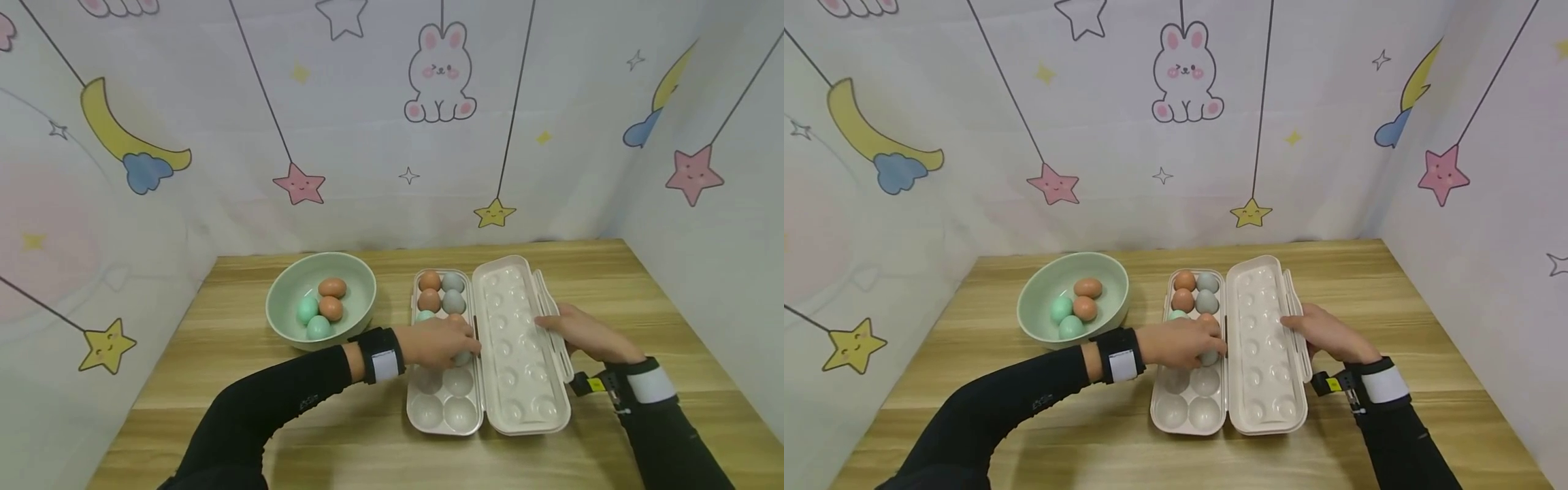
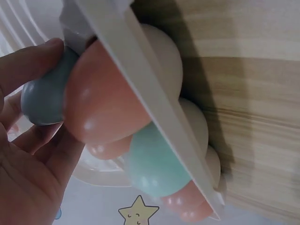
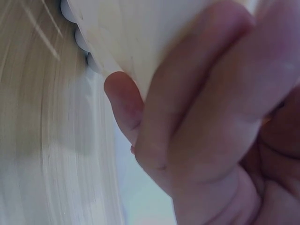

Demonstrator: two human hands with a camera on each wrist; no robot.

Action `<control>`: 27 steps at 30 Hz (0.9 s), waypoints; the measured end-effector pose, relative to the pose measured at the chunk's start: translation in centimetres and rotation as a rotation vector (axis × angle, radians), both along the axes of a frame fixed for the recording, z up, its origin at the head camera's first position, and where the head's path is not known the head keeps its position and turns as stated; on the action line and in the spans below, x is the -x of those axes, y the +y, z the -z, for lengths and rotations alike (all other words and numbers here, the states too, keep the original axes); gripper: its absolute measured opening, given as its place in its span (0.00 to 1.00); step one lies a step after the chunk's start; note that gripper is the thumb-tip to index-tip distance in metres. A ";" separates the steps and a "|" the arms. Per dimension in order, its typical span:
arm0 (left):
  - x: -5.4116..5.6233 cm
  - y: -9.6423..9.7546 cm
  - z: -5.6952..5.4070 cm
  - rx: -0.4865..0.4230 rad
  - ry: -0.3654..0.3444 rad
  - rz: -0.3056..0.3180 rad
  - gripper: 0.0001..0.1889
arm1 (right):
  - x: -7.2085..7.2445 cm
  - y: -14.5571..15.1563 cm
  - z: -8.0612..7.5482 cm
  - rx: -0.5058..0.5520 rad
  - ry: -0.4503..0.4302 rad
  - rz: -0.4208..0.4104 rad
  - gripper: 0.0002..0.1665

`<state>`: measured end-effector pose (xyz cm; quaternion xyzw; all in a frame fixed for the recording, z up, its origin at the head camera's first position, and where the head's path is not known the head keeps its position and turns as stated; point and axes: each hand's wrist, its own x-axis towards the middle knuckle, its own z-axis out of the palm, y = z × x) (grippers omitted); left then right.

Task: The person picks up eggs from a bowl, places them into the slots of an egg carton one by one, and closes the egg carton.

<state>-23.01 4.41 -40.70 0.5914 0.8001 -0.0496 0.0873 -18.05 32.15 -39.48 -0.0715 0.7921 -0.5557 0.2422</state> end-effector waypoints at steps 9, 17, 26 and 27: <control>0.2 0.2 0.3 0.020 0.002 0.007 0.22 | 0.1 0.2 -0.1 0.012 0.004 -0.010 0.35; 0.1 0.3 0.4 0.028 -0.011 -0.003 0.23 | 0.0 0.1 0.1 0.008 -0.005 -0.010 0.33; 0.7 -0.4 -0.9 -0.033 -0.006 -0.003 0.19 | 0.1 0.0 0.1 0.001 -0.003 -0.004 0.35; 1.0 -0.5 -1.2 -0.048 -0.006 0.001 0.17 | 0.1 0.0 0.1 -0.002 0.000 -0.002 0.35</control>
